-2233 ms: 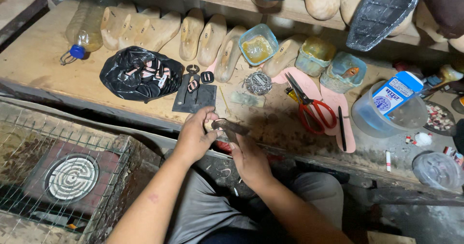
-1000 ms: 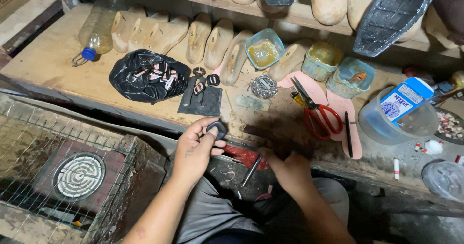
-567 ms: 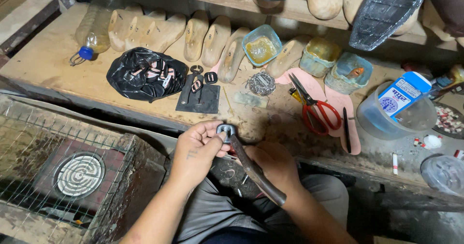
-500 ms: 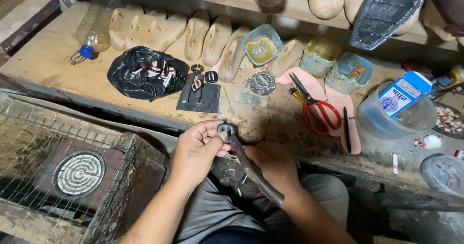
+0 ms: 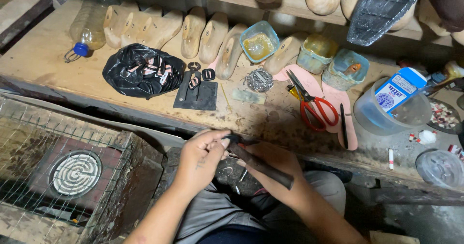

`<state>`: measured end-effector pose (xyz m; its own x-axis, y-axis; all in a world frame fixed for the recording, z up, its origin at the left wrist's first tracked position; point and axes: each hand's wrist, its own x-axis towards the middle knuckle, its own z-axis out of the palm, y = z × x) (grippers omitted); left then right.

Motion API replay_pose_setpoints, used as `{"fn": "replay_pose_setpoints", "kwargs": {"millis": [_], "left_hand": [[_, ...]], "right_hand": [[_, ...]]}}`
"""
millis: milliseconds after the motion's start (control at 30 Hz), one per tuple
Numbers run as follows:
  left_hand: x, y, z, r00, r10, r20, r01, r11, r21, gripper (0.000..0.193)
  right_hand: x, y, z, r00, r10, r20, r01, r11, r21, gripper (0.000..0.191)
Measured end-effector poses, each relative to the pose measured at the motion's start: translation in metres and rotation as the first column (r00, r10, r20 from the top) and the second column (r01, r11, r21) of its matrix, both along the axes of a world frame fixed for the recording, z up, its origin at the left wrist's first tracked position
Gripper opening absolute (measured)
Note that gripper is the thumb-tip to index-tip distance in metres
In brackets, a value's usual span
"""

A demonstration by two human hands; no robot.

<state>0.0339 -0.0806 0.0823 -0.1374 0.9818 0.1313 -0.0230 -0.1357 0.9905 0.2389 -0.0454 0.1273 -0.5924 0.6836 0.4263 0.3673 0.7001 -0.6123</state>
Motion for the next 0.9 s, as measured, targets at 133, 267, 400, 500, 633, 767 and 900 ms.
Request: {"fn": "replay_pose_setpoints", "kwargs": {"millis": [133, 267, 400, 500, 633, 767, 900], "left_hand": [[-0.008, 0.013, -0.006, 0.986, 0.109, 0.127, -0.083, 0.978, -0.191, 0.030], [-0.009, 0.009, -0.005, 0.981, 0.108, 0.162, -0.067, 0.968, -0.240, 0.031], [-0.009, 0.008, -0.004, 0.988, 0.101, 0.120, -0.072, 0.972, -0.225, 0.032], [-0.010, 0.007, -0.002, 0.987, 0.100, 0.125, -0.069, 0.970, -0.232, 0.030], [-0.006, 0.005, 0.008, 0.985, 0.096, 0.147, -0.062, 0.974, -0.217, 0.026], [-0.004, -0.009, 0.024, 0.987, 0.042, -0.158, -0.029, 0.996, 0.082, 0.021], [-0.004, -0.017, 0.035, 0.923, 0.024, -0.383, 0.053, 0.981, 0.189, 0.023]], "right_hand": [[-0.003, -0.009, -0.008, 0.987, -0.157, 0.047, 0.143, 0.965, 0.221, 0.023], [-0.009, -0.005, -0.017, 0.974, -0.160, 0.161, 0.119, 0.963, 0.240, 0.011], [-0.012, -0.003, -0.022, 0.982, -0.124, 0.140, 0.093, 0.973, 0.210, 0.011], [-0.014, 0.000, -0.024, 0.952, -0.080, 0.296, 0.045, 0.991, 0.124, 0.013], [-0.017, -0.002, -0.024, 0.965, -0.110, 0.239, 0.075, 0.986, 0.151, 0.015], [-0.018, -0.009, -0.020, 0.950, -0.065, 0.305, 0.054, 0.998, 0.046, 0.014], [-0.008, -0.012, -0.009, 1.000, 0.003, -0.028, -0.013, 0.924, -0.382, 0.018]]}}
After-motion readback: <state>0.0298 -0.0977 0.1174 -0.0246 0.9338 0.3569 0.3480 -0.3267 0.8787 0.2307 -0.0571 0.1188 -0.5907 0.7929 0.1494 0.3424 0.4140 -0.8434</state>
